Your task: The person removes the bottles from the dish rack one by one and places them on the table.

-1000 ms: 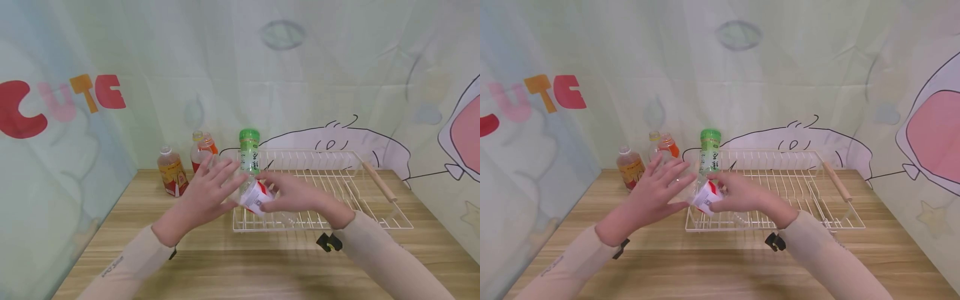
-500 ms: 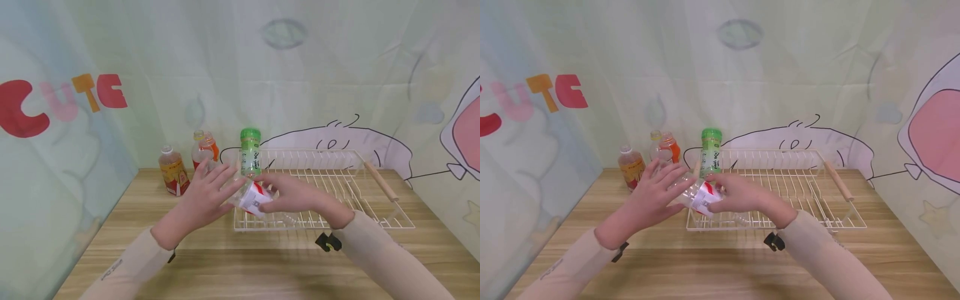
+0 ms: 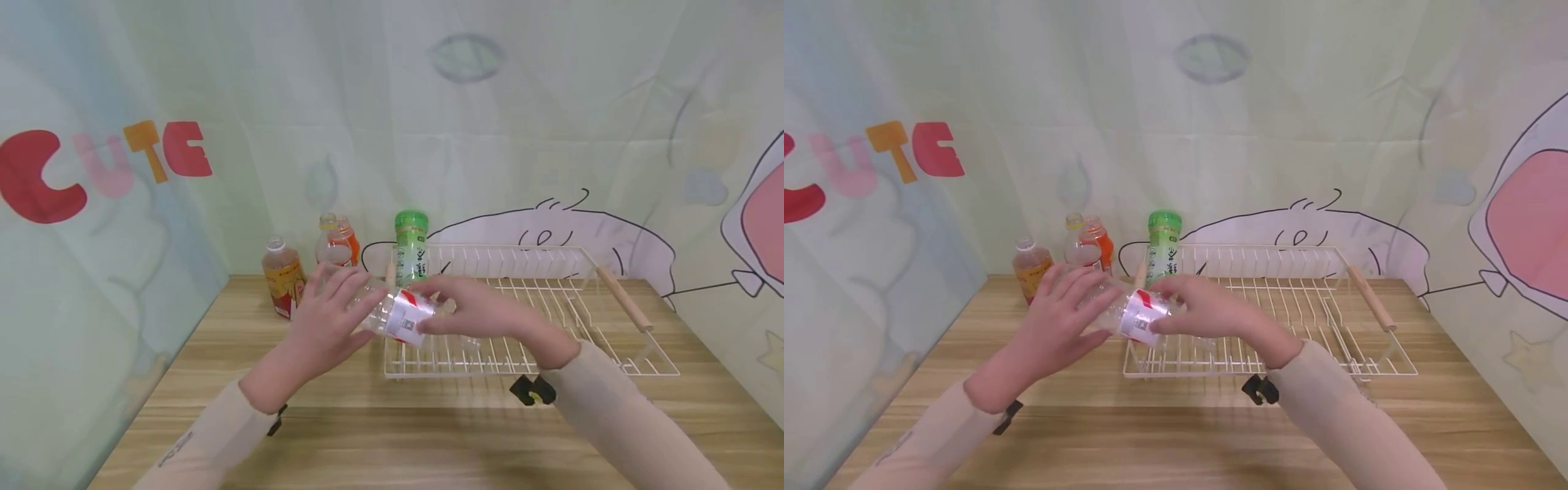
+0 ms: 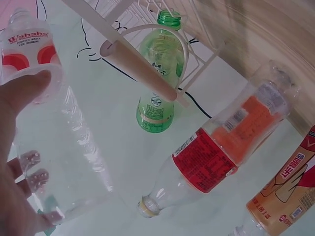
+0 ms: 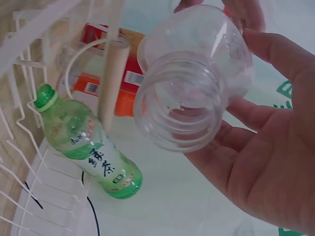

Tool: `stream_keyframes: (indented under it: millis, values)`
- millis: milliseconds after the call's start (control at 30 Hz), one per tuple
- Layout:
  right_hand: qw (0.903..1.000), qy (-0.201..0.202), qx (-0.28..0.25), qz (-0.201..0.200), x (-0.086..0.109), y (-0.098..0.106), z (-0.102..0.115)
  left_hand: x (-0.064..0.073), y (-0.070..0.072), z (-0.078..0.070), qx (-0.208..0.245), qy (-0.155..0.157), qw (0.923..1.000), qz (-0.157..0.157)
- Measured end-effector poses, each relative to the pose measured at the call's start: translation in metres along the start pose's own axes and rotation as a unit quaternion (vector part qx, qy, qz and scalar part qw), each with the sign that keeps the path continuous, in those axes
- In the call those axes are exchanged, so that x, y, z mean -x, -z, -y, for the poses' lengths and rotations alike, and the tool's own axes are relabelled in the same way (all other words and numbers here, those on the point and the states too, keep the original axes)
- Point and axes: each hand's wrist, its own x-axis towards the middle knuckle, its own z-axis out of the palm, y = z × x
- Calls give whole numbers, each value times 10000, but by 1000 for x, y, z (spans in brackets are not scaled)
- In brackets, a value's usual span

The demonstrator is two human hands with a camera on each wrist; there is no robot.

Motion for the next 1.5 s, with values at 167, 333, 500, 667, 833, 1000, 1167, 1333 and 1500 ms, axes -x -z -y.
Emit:
stream_keyframes:
  millis: [167, 333, 500, 667, 833, 1000, 1167, 1333, 1500]
  values:
    - [9996, 19, -226, -193, 3, 12, 1, 2, 2, 3, -7, 195, 9995, -258]
    - [9960, -195, -646, -592, 3, 27, -10, 8, 6, 8, 228, 648, 9968, -405]
    - [9855, -415, -1366, -921, 0, 42, -29, 21, 6, 16, 624, 1107, 9895, -693]
    - [9771, -654, -1763, -994, -4, 48, -41, 35, 5, 28, 712, 1358, 9838, -929]
    - [9750, -870, -1758, -1039, -12, 44, -47, 49, 4, 35, 914, 2167, 9681, -868]
    - [9716, -1107, -1796, -1072, -22, 37, -52, 62, 5, 36, 1368, 3298, 9323, -584]
    - [9669, -1218, -1976, -1060, -33, 28, -60, 73, 2, 36, 1809, 4013, 8945, -780]
    - [9612, -1375, -2157, -1032, -44, 20, -65, 84, -2, 41, 2163, 4644, 8545, -855]
    - [9527, -1591, -2382, -1016, -53, 13, -69, 94, -6, 45, 2455, 5103, 8188, -944]
